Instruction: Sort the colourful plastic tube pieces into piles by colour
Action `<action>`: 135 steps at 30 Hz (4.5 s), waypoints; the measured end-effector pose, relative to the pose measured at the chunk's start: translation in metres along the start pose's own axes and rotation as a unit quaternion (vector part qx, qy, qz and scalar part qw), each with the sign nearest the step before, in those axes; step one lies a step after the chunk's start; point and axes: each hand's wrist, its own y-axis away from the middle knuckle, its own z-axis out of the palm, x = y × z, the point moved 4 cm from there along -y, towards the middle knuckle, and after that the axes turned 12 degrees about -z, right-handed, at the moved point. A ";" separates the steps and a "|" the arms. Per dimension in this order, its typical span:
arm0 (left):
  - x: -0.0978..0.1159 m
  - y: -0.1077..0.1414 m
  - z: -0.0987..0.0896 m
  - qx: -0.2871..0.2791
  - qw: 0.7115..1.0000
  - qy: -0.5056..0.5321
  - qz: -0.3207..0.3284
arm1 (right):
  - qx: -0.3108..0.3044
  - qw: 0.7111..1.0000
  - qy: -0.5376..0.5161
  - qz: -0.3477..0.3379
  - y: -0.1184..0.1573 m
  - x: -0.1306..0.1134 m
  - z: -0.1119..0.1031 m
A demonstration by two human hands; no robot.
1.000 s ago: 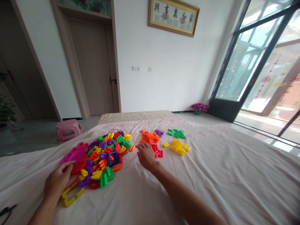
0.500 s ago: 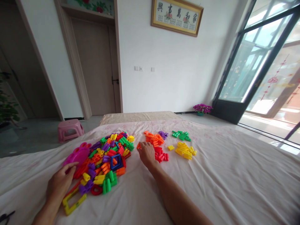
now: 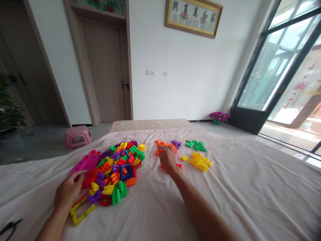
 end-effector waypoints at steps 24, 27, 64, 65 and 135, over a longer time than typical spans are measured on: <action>-0.002 0.001 0.001 0.009 1.000 0.000 0.021 | -0.058 0.976 -0.169 -0.126 0.025 -0.081 0.052; -0.003 -0.001 0.002 0.011 1.000 -0.012 0.016 | -0.053 0.983 -0.161 -0.076 0.025 -0.075 0.055; 0.003 0.006 -0.002 -0.006 1.000 0.001 0.013 | 0.012 0.983 -0.182 -0.023 0.021 -0.064 0.042; 0.002 0.005 -0.002 -0.005 1.000 -0.001 0.013 | 0.026 0.982 -0.185 -0.012 0.019 -0.057 0.035; 0.003 0.001 -0.002 -0.025 0.999 -0.032 -0.013 | 0.085 0.985 -0.039 0.147 0.003 0.133 -0.039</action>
